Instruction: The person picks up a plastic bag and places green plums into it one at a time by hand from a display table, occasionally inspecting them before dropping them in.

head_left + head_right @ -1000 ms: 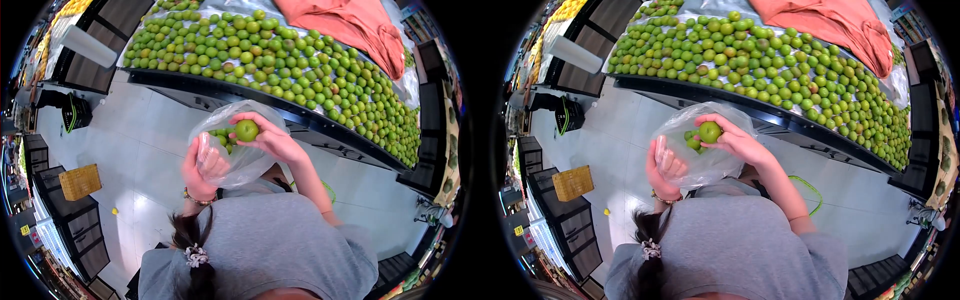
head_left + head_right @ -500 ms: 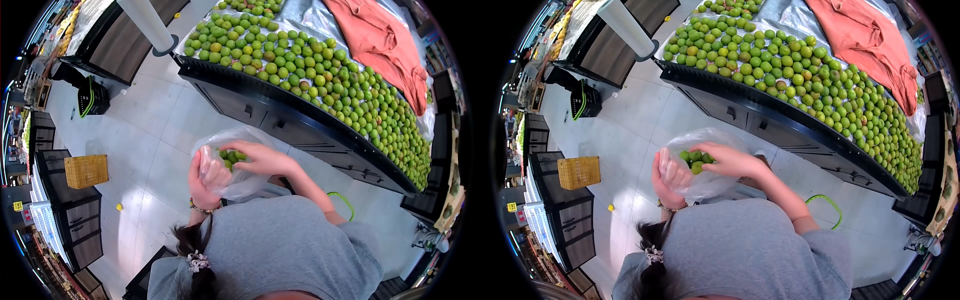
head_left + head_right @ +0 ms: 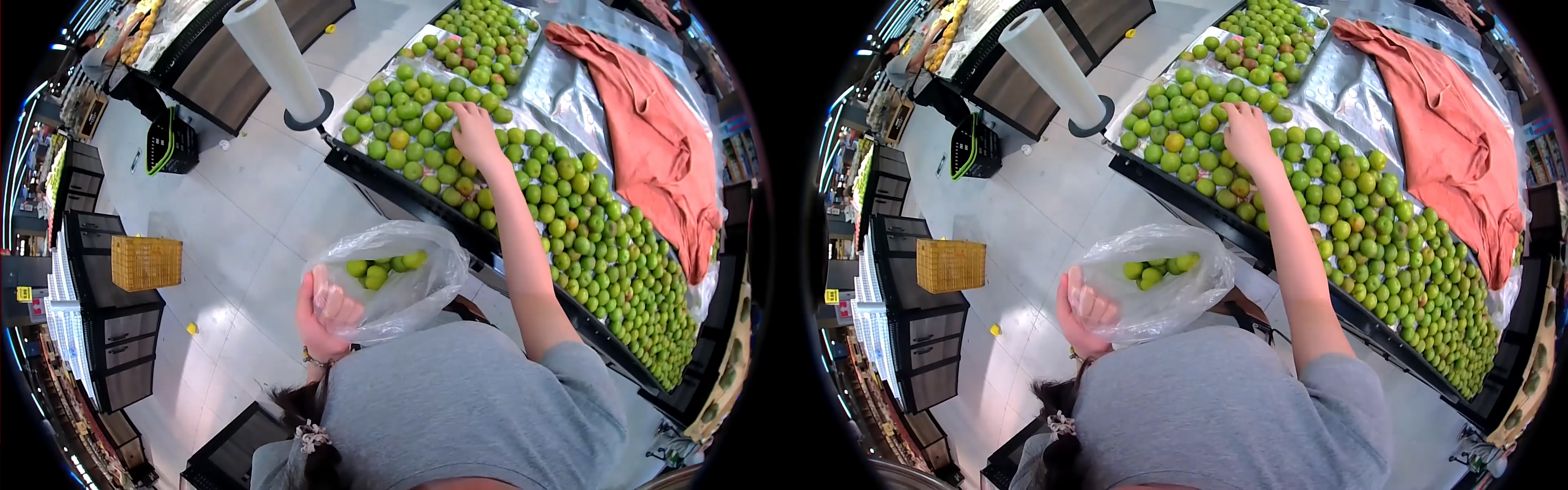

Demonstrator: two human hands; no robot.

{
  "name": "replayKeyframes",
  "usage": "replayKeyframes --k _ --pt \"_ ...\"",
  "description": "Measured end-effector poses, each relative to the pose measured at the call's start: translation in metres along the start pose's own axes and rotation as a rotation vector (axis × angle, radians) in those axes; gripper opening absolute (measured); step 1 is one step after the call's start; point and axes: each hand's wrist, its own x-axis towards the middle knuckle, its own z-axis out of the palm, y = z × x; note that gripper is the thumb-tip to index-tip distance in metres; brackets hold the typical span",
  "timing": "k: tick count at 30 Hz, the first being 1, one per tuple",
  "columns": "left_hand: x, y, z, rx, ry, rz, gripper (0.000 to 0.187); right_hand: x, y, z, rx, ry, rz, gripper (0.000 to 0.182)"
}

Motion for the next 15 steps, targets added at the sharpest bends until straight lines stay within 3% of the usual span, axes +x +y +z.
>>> replayKeyframes --k 6,11,15 --pt "0.053 -0.001 -0.002 0.088 0.054 0.000 0.033 0.023 0.017 0.027 -0.328 0.022 -0.046 0.042" --pt "0.079 -0.003 -0.008 0.088 0.115 -0.006 0.033 0.032 0.021 0.020 -0.301 -0.123 0.049 0.046" --pt "0.096 0.000 -0.012 0.041 0.102 -0.025 0.034 0.026 0.021 0.020 -0.189 0.000 0.033 0.041"
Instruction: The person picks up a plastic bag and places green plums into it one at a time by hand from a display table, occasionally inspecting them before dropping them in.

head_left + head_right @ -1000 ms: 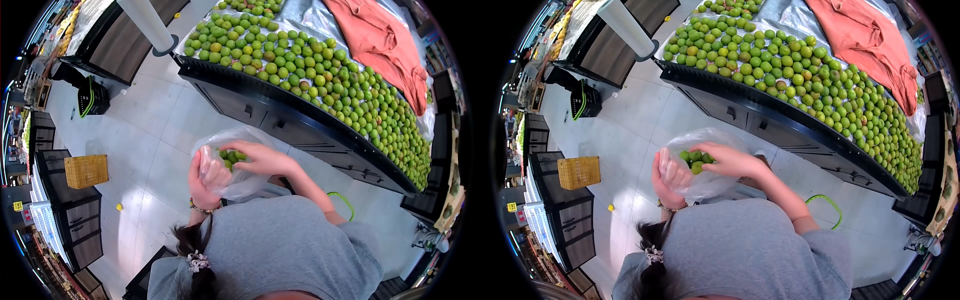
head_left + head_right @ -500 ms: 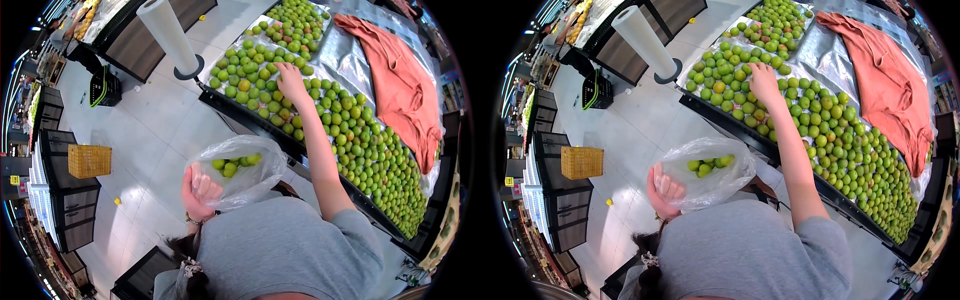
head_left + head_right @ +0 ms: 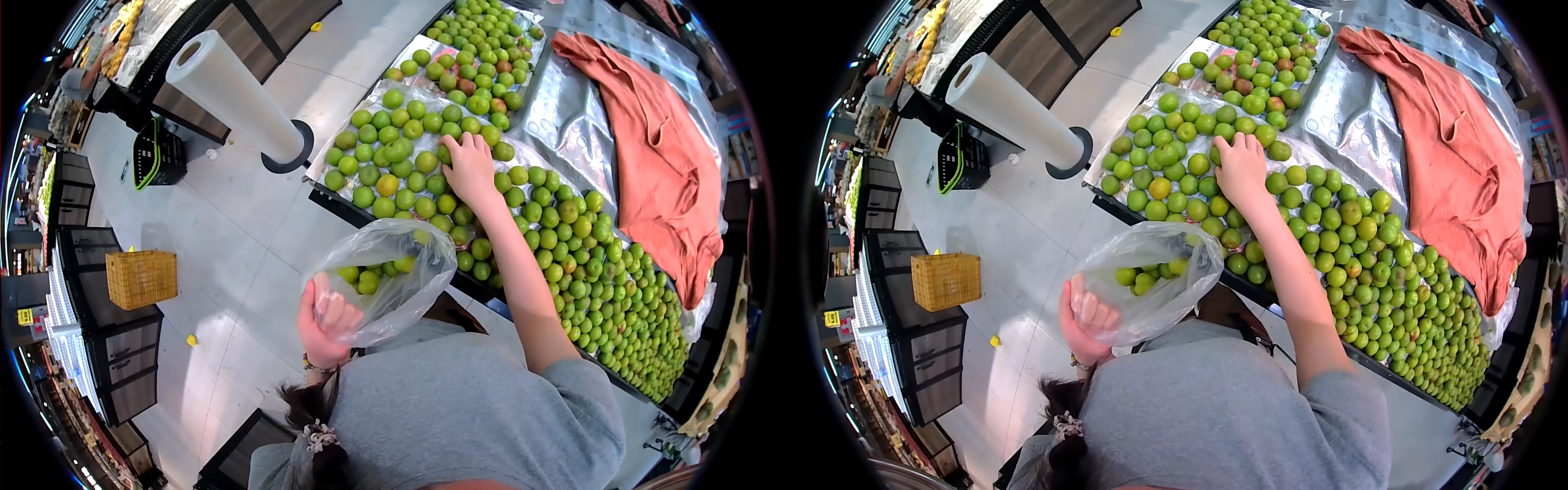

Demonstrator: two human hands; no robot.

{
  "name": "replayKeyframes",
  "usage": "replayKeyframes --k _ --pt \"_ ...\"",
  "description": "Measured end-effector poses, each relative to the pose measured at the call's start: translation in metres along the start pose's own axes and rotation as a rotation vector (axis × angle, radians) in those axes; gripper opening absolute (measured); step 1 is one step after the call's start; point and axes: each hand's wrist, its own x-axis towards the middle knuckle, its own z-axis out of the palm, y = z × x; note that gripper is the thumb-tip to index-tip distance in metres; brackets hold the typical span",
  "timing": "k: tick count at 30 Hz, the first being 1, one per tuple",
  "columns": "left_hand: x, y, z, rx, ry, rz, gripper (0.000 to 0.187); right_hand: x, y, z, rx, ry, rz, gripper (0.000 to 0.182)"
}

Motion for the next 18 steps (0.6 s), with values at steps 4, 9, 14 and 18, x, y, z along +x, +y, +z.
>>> replayKeyframes --k 4,9,14,18 --pt "0.012 0.004 -0.010 -0.071 0.003 -0.083 0.034 -0.004 -0.019 -0.010 0.129 0.101 0.025 0.045" --pt "0.022 0.009 -0.003 -0.044 -0.030 -0.117 0.034 0.031 -0.027 0.004 0.157 0.139 -0.130 0.045" --pt "0.033 0.017 0.003 -0.010 -0.072 -0.137 0.034 0.053 -0.018 0.024 -0.015 0.064 -0.138 0.041" --pt "0.038 0.021 0.005 -0.009 -0.066 -0.155 0.034 0.056 -0.009 0.032 -0.028 0.058 -0.094 0.040"
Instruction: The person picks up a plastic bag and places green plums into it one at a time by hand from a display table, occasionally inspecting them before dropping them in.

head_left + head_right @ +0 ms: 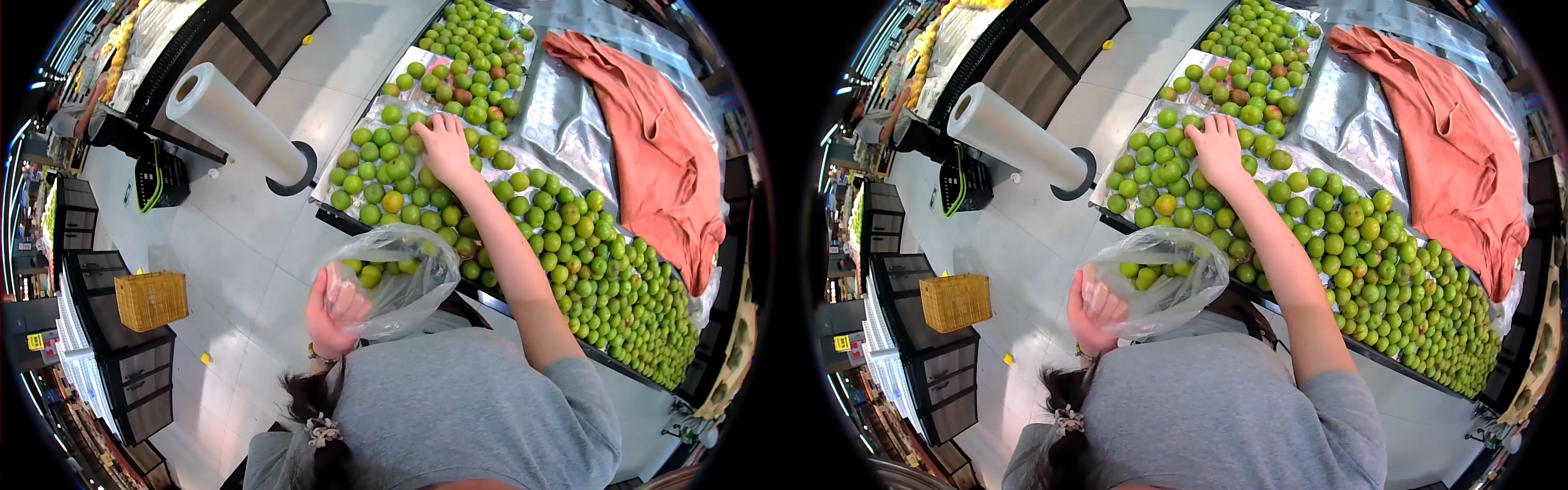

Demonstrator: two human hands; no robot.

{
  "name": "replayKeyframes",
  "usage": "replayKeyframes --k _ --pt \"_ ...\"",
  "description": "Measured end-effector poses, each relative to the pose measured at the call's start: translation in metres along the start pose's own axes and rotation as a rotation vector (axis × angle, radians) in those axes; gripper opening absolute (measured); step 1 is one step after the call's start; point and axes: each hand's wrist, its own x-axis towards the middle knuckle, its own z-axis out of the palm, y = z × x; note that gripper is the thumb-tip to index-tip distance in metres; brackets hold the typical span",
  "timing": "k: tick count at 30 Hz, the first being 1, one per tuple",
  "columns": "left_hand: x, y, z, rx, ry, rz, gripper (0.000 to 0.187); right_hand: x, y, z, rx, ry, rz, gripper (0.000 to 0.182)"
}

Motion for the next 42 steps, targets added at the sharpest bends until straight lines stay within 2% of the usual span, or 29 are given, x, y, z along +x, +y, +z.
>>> replayKeyframes --k 4,8,11,14,17,21,22,25,26,27,28,29,31,33,35,36,38,40,41,42 --pt "0.004 0.003 0.002 -0.021 0.024 -0.009 0.034 -0.003 -0.002 -0.010 -0.022 0.037 -0.017 0.042" --pt "0.008 0.003 0.002 -0.042 0.051 -0.036 0.034 0.001 -0.003 -0.012 0.013 -0.087 0.024 0.049" --pt "0.010 0.005 0.002 -0.042 0.041 -0.041 0.034 -0.002 -0.005 -0.018 0.111 0.033 -0.012 0.048" --pt "0.011 0.006 0.001 -0.024 0.054 -0.035 0.033 -0.011 -0.015 -0.045 0.401 0.175 0.123 0.045" --pt "0.009 0.006 0.001 -0.008 0.079 -0.032 0.033 -0.025 -0.026 -0.077 1.494 0.072 0.406 0.043" --pt "0.013 0.005 0.005 -0.005 0.086 -0.041 0.033 -0.038 -0.034 -0.111 1.791 -0.037 0.470 0.039" --pt "0.015 0.005 0.006 -0.010 0.086 -0.045 0.033 -0.041 -0.038 -0.116 1.795 -0.032 0.446 0.044" --pt "0.018 0.007 0.005 -0.014 0.029 -0.064 0.033 -0.054 -0.053 -0.130 1.891 -0.030 0.442 0.042" --pt "0.018 0.007 0.003 -0.019 0.019 -0.066 0.034 -0.061 -0.059 -0.135 1.900 -0.126 0.400 0.038" --pt "0.018 0.007 0.002 -0.023 0.010 -0.068 0.034 -0.066 -0.068 -0.141 1.904 -0.278 0.331 0.038" --pt "0.018 0.008 0.002 -0.028 0.002 -0.069 0.034 -0.069 -0.075 -0.149 1.893 -0.517 0.221 0.037" --pt "0.017 0.009 0.002 -0.030 0.005 -0.071 0.034 -0.074 -0.079 -0.148 1.812 -0.728 0.103 0.026" --pt "0.016 0.009 0.003 -0.037 0.010 -0.070 0.034 -0.072 -0.093 -0.135 1.419 -1.011 -0.071 0.026" --pt "0.013 0.011 0.002 -0.032 -0.006 -0.066 0.035 -0.077 -0.107 -0.110 1.080 -1.052 0.031 0.029" --pt "0.010 0.013 0.002 -0.021 -0.002 -0.054 0.035 -0.104 -0.111 -0.068 0.724 -0.812 -0.026 0.029" --pt "0.008 0.014 0.003 -0.013 0.010 -0.044 0.036 -0.103 -0.116 -0.067 0.550 -0.688 -0.052 0.030" --pt "0.004 0.015 0.001 -0.019 0.032 -0.026 0.036 -0.100 -0.111 -0.076 0.670 -0.741 -0.083 0.031" --pt "0.000 0.017 -0.002 -0.048 0.053 -0.013 0.035 -0.079 -0.104 -0.112 0.866 -0.779 -0.107 0.032" --pt "-0.002 0.017 -0.002 -0.026 0.056 0.003 0.035 -0.072 -0.097 -0.119 0.992 -0.684 -0.155 0.028" --pt "-0.004 0.017 -0.003 -0.004 0.057 0.018 0.035 -0.061 -0.089 -0.130 1.126 -0.743 -0.068 0.024"
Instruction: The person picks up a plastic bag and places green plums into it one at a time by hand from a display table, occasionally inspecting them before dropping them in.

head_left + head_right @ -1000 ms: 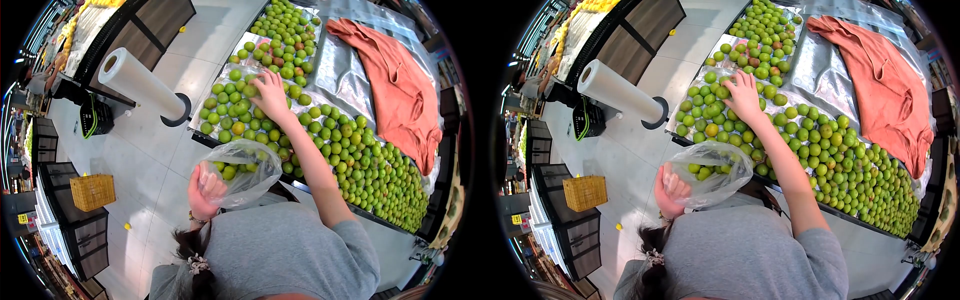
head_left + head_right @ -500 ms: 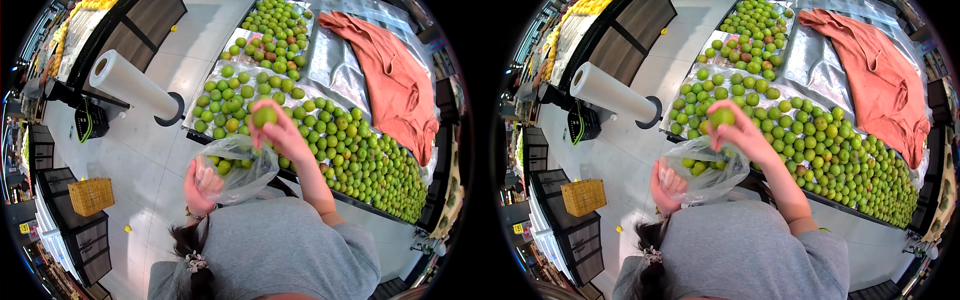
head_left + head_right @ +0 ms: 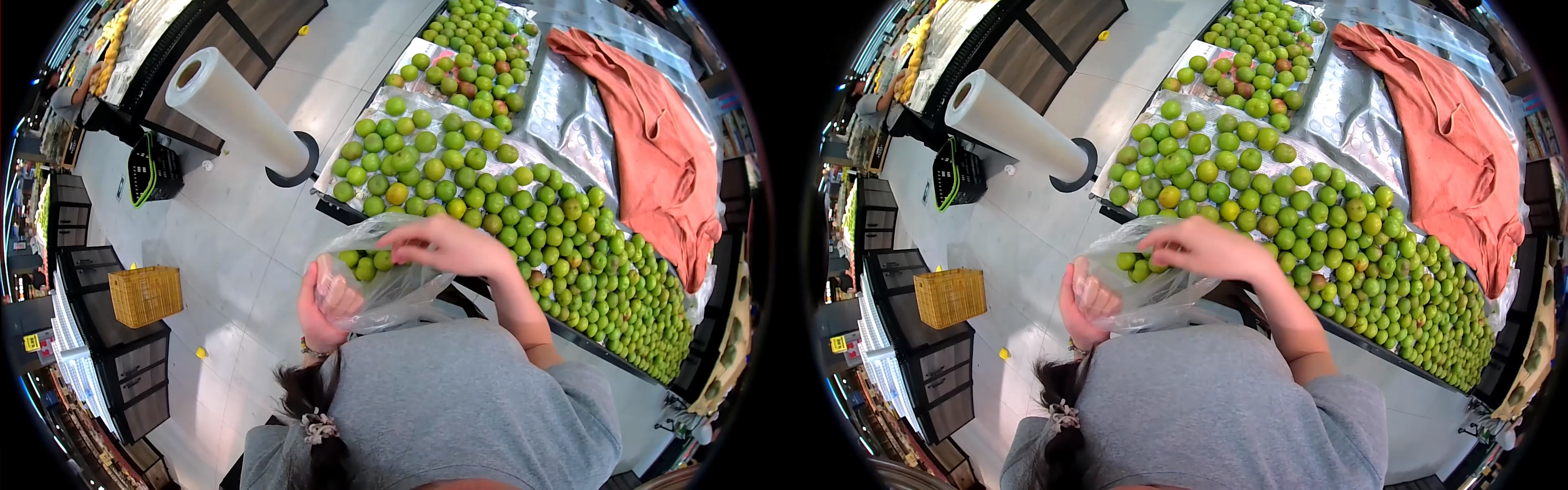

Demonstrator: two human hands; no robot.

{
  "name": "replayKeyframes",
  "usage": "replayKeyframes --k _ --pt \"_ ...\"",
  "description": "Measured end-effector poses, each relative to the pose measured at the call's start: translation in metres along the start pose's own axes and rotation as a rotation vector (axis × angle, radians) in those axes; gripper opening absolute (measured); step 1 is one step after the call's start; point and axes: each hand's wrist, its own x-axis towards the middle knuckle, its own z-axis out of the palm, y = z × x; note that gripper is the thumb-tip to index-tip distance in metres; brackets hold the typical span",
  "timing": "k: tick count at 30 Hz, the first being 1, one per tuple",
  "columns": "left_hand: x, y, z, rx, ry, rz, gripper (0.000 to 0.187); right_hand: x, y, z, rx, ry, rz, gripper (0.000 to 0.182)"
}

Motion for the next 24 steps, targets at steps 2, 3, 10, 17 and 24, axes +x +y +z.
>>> replayKeyframes --k 2,3,10,17,24 --pt "-0.002 0.001 -0.001 0.032 0.007 0.018 0.034 0.007 0.003 -0.020 -0.007 0.190 0.111 0.022" --pt "-0.004 0.003 -0.002 0.043 0.016 0.020 0.034 0.012 0.007 -0.026 -0.082 0.317 0.179 0.022" --pt "-0.008 0.011 -0.006 0.044 0.028 0.022 0.033 0.022 0.072 0.004 -0.608 0.504 0.127 0.036" --pt "-0.004 0.016 -0.010 -0.025 -0.037 -0.040 0.034 0.027 0.081 0.033 -0.875 0.702 0.025 0.040" --pt "0.000 0.017 -0.011 0.004 -0.038 -0.075 0.034 0.053 0.088 0.046 -1.042 0.773 0.150 0.031"
